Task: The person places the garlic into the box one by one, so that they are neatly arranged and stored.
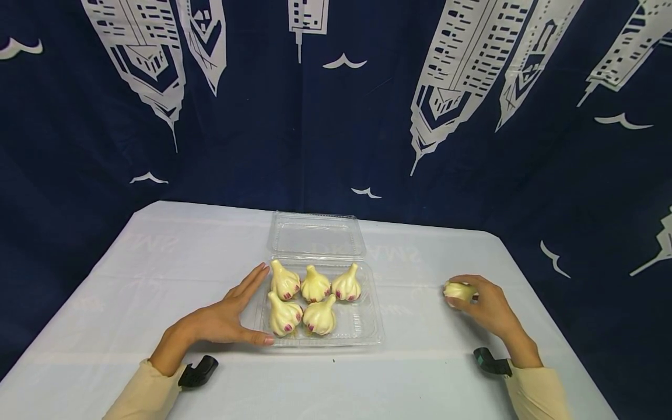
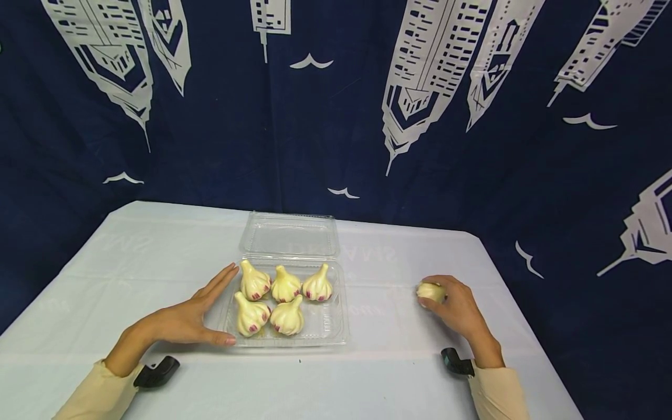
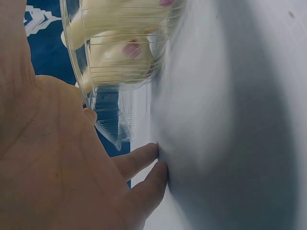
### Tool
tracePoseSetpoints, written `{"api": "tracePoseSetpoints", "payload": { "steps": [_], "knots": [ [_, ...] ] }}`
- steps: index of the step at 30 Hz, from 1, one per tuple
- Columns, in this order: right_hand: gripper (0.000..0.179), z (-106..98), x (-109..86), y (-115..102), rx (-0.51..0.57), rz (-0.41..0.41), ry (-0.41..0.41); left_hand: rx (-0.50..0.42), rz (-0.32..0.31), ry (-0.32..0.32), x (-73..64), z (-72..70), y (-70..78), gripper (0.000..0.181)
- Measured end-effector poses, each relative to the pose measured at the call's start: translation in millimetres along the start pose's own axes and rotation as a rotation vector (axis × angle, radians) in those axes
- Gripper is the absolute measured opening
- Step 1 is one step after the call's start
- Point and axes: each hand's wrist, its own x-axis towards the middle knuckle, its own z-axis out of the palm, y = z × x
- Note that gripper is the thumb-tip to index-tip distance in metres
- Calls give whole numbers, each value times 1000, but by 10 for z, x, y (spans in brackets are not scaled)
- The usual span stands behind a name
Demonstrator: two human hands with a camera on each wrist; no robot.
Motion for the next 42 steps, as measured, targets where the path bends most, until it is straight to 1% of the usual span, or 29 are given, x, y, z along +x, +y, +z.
{"api": "tracePoseSetpoints", "payload": {
  "steps": [5,15,18,24,31,37,42],
  "knots": [
    [43,23,5,-52,16,-7,4,1,-1,-1,2,0,0,130],
    [38,128,34,-209,50,-76,1,9,4,-3,10,-3,-7,130],
    [37,148,39,-283,57,-111,-6,10,2,-4,8,-2,-6,130],
    [35,152,55,-538,43,-214,-3,8,-4,-4,2,-3,-7,130],
    [39,132,47,-886,28,-335,40,6,-10,-5,6,-8,0,130],
    [39,138,30,-1169,75,-419,36,10,-5,-2,7,-7,6,130],
    [37,192,27,-1308,103,-461,16,6,4,-1,1,0,3,130]
  ]
}}
